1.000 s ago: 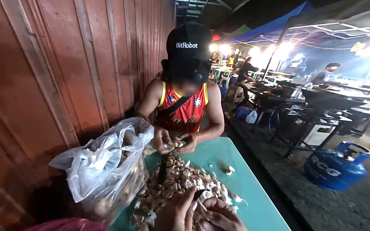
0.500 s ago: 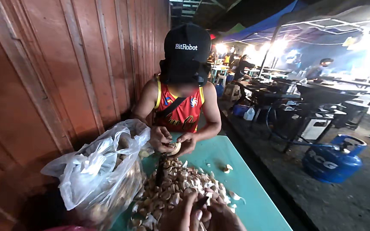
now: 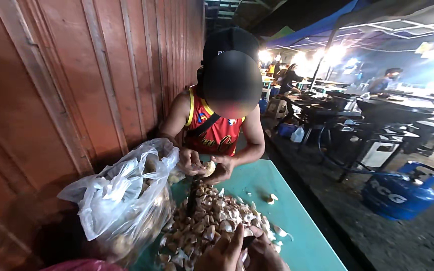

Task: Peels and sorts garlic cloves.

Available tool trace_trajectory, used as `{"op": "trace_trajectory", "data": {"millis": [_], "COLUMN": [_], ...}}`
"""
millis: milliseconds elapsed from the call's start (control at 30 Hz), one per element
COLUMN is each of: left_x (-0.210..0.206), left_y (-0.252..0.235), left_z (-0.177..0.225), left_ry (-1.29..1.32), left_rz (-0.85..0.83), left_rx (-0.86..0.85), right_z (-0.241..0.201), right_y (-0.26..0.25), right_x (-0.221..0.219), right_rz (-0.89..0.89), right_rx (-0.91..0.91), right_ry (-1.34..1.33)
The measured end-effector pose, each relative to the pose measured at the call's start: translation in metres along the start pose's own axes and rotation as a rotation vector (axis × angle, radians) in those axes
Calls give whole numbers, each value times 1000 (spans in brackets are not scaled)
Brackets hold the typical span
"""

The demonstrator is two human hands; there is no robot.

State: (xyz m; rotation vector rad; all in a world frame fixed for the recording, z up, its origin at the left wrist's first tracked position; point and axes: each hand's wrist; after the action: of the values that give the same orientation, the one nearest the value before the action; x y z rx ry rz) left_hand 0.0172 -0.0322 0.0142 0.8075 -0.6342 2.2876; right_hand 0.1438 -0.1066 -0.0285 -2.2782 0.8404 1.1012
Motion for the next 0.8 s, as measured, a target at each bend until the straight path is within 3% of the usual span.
{"op": "trace_trajectory", "data": {"millis": [267,533,800], "left_x": [-7,9,12], "left_y": [0,-2,-4], "left_z": [-4,0,-3], "left_ry": [-27,84,37], "left_rz": [150,126,167], "left_rx": [-75,-27,43], "right_z": [-1,-18,-22], "right_y": [2,0,2], "right_x": [-4,-1,-12], "right_rz": [30,-240,-168], "right_rx": [-4,-68,-95], "right_ry": [3,116,377]}}
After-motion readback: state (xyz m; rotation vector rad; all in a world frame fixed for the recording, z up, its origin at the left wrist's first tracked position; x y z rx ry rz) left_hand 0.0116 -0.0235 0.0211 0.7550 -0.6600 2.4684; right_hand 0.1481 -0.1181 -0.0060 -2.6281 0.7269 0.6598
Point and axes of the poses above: each hand's wrist, its own y-axis away from the middle knuckle, its own x-axis out of the back of the hand, z = x × y, and after that the axes turned 13 degrees about x, right-handed
